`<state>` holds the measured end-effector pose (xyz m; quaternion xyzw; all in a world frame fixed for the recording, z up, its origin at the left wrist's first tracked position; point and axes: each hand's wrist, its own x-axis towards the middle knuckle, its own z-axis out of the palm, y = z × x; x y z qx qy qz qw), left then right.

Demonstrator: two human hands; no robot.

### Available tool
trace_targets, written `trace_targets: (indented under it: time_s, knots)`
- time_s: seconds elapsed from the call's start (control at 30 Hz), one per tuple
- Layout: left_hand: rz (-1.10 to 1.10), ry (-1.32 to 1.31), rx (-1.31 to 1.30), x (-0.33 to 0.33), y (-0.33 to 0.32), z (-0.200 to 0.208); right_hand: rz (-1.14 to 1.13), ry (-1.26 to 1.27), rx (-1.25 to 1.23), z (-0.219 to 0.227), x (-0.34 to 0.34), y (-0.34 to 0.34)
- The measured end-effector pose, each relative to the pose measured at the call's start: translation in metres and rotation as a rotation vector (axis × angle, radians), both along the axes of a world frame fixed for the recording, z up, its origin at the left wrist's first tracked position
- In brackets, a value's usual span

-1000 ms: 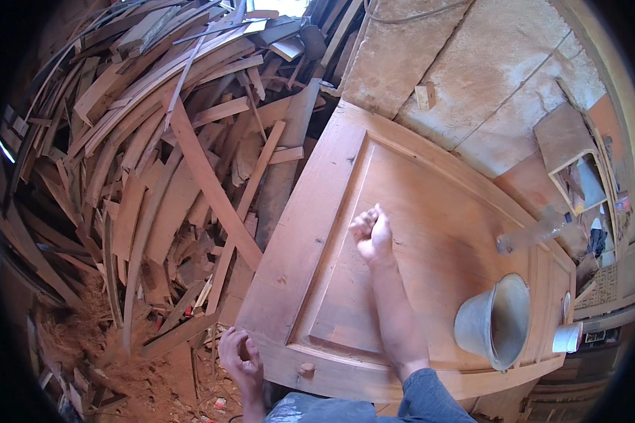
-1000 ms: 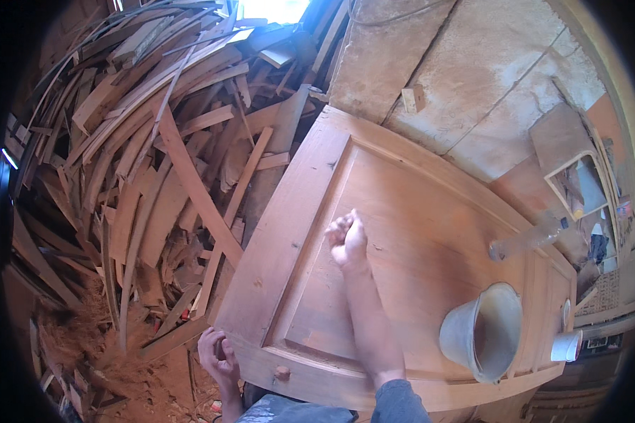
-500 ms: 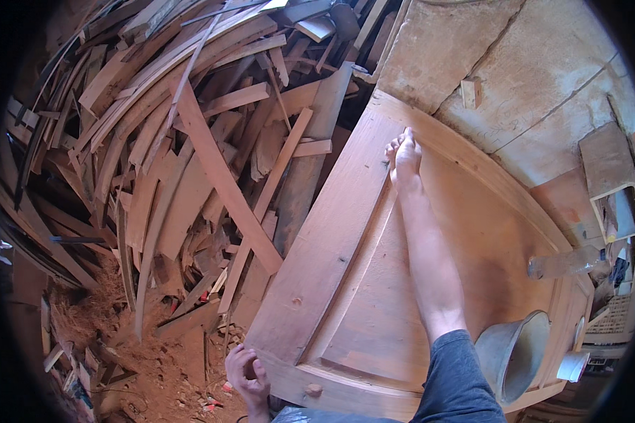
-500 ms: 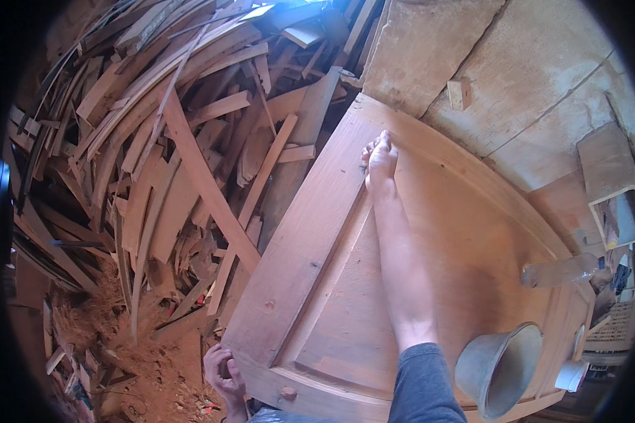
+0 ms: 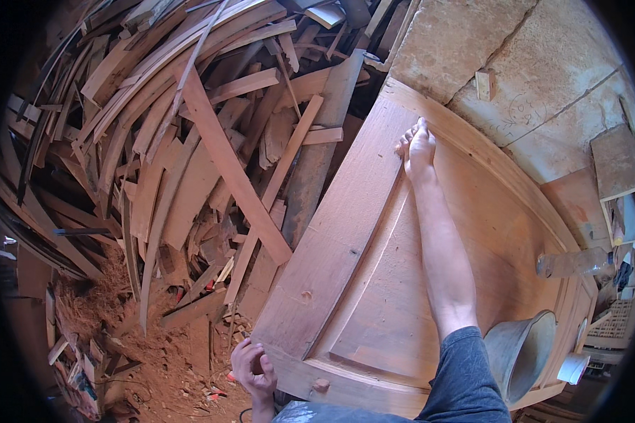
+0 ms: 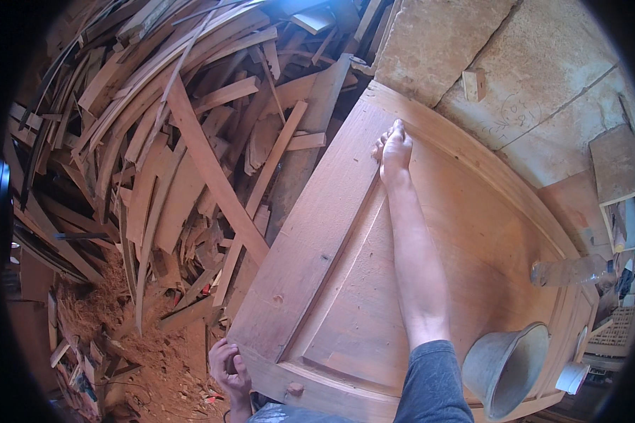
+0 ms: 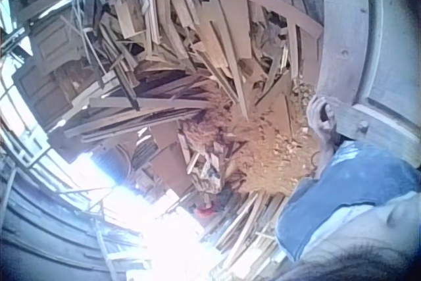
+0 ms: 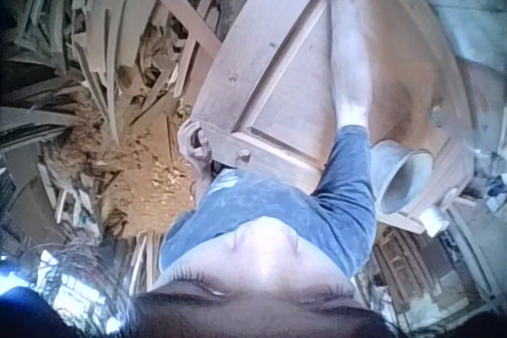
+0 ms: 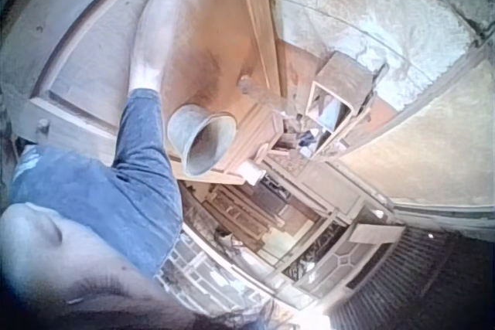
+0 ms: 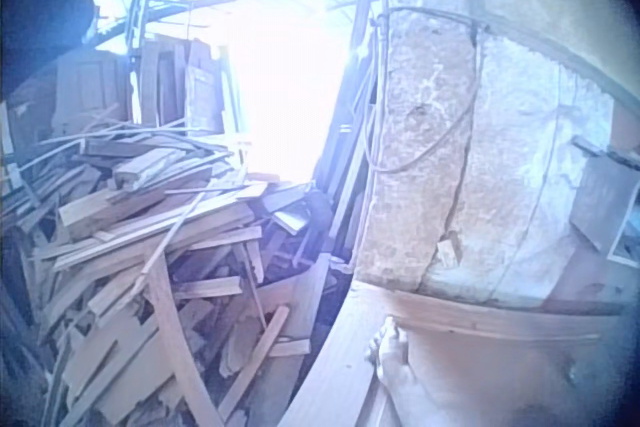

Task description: The person applies a liquid substance to the grooves of a wooden door with a brush, uses a putty knife to spread filler, and then sands the wood surface.

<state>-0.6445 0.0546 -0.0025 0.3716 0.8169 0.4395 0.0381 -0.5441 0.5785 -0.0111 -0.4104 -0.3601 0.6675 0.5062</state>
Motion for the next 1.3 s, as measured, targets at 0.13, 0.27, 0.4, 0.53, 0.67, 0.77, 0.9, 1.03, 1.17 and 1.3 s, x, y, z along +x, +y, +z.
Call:
trace_targets:
  time_s: [0.13,0.27,0.4,0.53,0.67,0.77,0.9,1.03,1.17,1.3]
  knots:
    - [0.006,-0.001,0.008,0.0,0.001,0.001,0.023,0.018,0.029,-0.002,0.003,-0.002]
    - [0.009,0.012,0.02,0.001,-0.001,-0.002,-0.09,0.036,-0.04,0.009,-0.003,-0.01]
    - [-0.002,0.031,0.026,0.0,-0.002,-0.001,-0.152,0.368,-0.154,0.019,0.014,-0.017]
    - [-0.003,0.008,0.048,0.002,0.002,0.0,-0.221,0.659,-0.247,0.026,0.041,-0.042]
    - [-0.001,-0.02,0.088,0.003,-0.002,-0.007,-0.154,0.715,-0.212,0.023,0.07,-0.097]
    - [0.008,-0.044,0.149,0.005,-0.007,-0.008,-0.127,0.726,-0.279,0.036,0.088,-0.14]
    - [-0.023,-0.023,0.14,0.007,0.0,-0.006,-0.127,0.778,-0.295,0.056,0.138,-0.192]
    - [-0.029,0.001,0.139,0.008,0.0,-0.005,-0.054,0.9,-0.241,0.104,0.181,-0.259]
    - [-0.014,0.018,0.125,0.004,-0.005,-0.008,-0.297,0.903,-0.069,0.171,0.227,-0.319]
    - [-0.069,0.085,0.086,0.004,-0.003,-0.003,-0.487,0.726,0.352,0.186,0.311,-0.366]
